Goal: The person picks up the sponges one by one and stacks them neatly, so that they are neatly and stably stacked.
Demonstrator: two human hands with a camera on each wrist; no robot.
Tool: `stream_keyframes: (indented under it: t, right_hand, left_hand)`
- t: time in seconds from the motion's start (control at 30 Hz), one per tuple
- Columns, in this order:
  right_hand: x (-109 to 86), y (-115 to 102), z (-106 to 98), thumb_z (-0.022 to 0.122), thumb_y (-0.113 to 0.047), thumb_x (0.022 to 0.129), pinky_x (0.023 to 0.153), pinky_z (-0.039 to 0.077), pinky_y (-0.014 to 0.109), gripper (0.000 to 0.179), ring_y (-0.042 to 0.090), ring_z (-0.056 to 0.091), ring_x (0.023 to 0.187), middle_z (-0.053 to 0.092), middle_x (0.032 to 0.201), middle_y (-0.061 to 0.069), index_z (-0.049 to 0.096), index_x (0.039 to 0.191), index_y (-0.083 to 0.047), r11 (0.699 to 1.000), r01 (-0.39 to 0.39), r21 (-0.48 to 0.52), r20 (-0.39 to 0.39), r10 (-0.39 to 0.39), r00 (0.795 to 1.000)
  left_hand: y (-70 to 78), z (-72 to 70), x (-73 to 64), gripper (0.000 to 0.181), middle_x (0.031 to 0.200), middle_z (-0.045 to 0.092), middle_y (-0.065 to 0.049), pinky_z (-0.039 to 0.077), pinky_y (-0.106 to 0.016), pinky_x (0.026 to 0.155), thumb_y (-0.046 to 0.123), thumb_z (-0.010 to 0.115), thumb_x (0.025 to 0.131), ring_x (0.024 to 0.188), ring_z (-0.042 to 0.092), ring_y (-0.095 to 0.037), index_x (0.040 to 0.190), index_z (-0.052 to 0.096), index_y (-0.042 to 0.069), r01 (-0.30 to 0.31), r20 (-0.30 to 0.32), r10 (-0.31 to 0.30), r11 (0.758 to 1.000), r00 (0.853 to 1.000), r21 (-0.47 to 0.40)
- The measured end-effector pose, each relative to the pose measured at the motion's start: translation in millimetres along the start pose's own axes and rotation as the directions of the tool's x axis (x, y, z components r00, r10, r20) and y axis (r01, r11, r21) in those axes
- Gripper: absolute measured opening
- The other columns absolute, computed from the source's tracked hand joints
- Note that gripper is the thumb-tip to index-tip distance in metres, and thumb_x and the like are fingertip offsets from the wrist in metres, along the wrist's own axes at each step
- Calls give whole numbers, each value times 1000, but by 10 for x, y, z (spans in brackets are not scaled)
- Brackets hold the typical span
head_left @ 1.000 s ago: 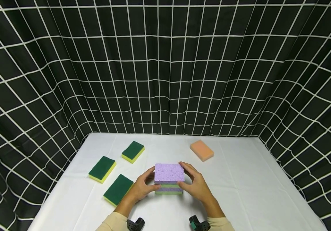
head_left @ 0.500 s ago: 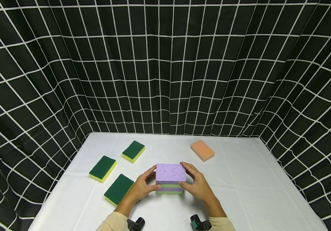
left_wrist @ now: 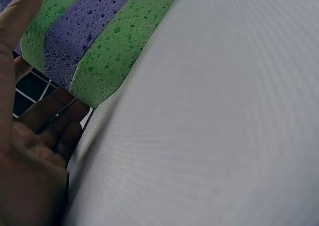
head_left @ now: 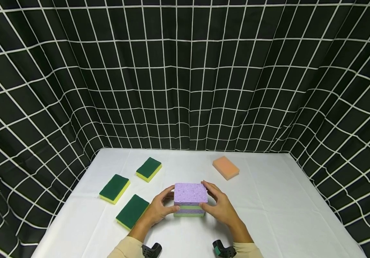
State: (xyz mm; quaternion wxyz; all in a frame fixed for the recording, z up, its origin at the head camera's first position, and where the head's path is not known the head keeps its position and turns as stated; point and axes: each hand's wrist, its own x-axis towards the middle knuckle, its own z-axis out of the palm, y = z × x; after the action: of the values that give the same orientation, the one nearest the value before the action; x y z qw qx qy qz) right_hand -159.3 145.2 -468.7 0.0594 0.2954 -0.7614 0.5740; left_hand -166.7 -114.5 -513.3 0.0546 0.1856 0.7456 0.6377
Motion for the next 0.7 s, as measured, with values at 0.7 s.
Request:
stream_keyframes:
  t: [0.7]
  right_hand:
    - [2, -39, 1, 71, 14, 76, 102, 32, 52, 70, 42, 39, 129, 43, 138, 28, 40, 138, 15, 1000, -31, 1, 1, 31, 1000]
  left_hand:
    - [-238, -39, 71, 78, 122, 55, -15, 35, -54, 98, 25, 74, 85, 110, 53, -31, 150, 34, 10, -49, 37, 48, 998, 998, 32]
